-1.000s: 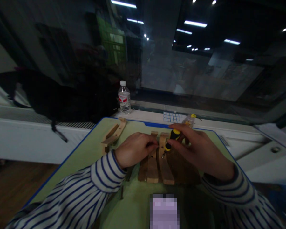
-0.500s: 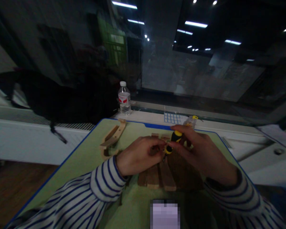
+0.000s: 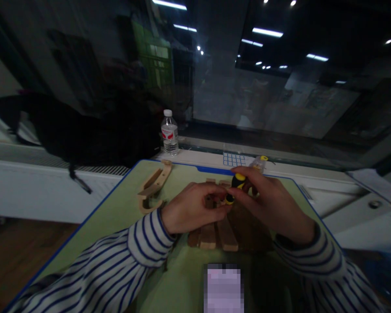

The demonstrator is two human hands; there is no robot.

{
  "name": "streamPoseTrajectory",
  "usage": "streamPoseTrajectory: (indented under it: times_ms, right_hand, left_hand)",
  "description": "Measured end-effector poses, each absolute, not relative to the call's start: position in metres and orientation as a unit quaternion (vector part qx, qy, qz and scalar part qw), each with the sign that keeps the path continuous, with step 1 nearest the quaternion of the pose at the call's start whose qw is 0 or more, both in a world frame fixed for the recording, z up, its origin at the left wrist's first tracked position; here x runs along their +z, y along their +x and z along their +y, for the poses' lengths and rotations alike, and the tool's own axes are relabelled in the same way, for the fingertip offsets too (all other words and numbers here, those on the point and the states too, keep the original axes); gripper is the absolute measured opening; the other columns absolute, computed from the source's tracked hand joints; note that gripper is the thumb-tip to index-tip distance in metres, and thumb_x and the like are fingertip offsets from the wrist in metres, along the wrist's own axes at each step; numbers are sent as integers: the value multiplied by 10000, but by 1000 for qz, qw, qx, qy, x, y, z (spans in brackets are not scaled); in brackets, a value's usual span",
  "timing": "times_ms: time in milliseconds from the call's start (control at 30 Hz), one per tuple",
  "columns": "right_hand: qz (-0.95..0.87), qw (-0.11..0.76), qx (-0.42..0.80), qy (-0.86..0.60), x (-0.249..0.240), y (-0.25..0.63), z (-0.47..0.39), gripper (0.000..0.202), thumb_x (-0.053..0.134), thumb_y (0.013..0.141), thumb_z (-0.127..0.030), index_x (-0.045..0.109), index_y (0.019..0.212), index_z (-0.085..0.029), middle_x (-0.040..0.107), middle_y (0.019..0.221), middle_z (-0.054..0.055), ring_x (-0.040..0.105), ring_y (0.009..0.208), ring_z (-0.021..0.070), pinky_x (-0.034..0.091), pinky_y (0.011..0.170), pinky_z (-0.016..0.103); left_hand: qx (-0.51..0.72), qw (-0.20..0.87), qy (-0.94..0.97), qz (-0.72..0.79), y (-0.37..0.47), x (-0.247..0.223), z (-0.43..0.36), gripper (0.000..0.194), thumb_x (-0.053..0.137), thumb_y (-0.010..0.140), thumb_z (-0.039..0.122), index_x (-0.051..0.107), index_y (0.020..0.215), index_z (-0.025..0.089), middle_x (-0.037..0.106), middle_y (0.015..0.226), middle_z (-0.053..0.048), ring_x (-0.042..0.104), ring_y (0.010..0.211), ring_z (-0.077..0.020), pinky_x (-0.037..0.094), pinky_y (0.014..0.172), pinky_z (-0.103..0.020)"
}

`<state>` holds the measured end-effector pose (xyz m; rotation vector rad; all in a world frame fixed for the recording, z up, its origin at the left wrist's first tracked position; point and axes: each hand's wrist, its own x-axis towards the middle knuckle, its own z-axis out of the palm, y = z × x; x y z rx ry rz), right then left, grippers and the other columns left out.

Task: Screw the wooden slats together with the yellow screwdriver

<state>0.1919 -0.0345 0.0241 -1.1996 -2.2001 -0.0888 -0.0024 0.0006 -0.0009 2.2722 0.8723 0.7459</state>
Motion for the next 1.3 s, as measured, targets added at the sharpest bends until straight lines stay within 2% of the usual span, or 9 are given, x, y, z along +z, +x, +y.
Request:
streamPoseTrajectory:
  times_ms: [100,233,467,600,733,967,1300]
  right_hand:
    - [-832,306,-34,-461,25,191,-36,355,537,883,-340,478,1196,-184,667,955,62,649,755,177,505,602,273]
    - [-829,289,-20,-478,28,189,-37,363,541,878,-363,479,1192,-192,672,868,41,642,702,177,490,579,277]
    - [-830,293,-7,-475,29,190,-37,396,540,869,-396,473,1201,-192,671,862,46,641,686,175,495,605,297]
    - [-841,319,44,-435,30,189,-38,430,529,866,-284,411,1271,-200,661,948,48,642,724,150,515,669,285]
    - [-842,323,51,-430,29,188,-38,418,497,862,-214,418,1273,-219,639,1012,59,624,708,136,514,642,271]
    - [-831,322,73,-449,30,189,-38,361,512,866,-244,444,1220,-224,636,845,20,620,647,137,490,579,251]
    - [-828,321,53,-456,28,189,-36,331,539,864,-282,455,1178,-216,636,801,6,625,654,144,476,574,254]
  left_hand:
    - [281,292,851,334,-1,-3,2,346,641,763,441,679,1027,220,699,883,-2,624,793,-149,459,729,-239]
    - [290,312,839,338,0,-5,4,281,636,785,391,690,981,198,708,865,-11,637,797,-148,468,741,-234]
    - [292,321,838,330,-1,-2,4,208,598,824,323,697,965,206,717,882,2,649,817,-135,464,766,-220]
    - [284,322,843,325,-2,0,3,203,580,836,323,694,954,203,715,881,3,648,813,-135,462,751,-221]
    - [285,304,846,334,-1,1,2,181,589,823,306,689,918,188,709,881,-3,642,811,-137,457,741,-224]
    - [297,307,842,328,0,-3,2,289,653,772,396,669,992,210,700,918,-4,634,834,-149,460,755,-234]
    - [281,297,850,332,0,-5,2,257,588,824,345,675,1028,216,708,886,-15,643,809,-149,467,738,-235]
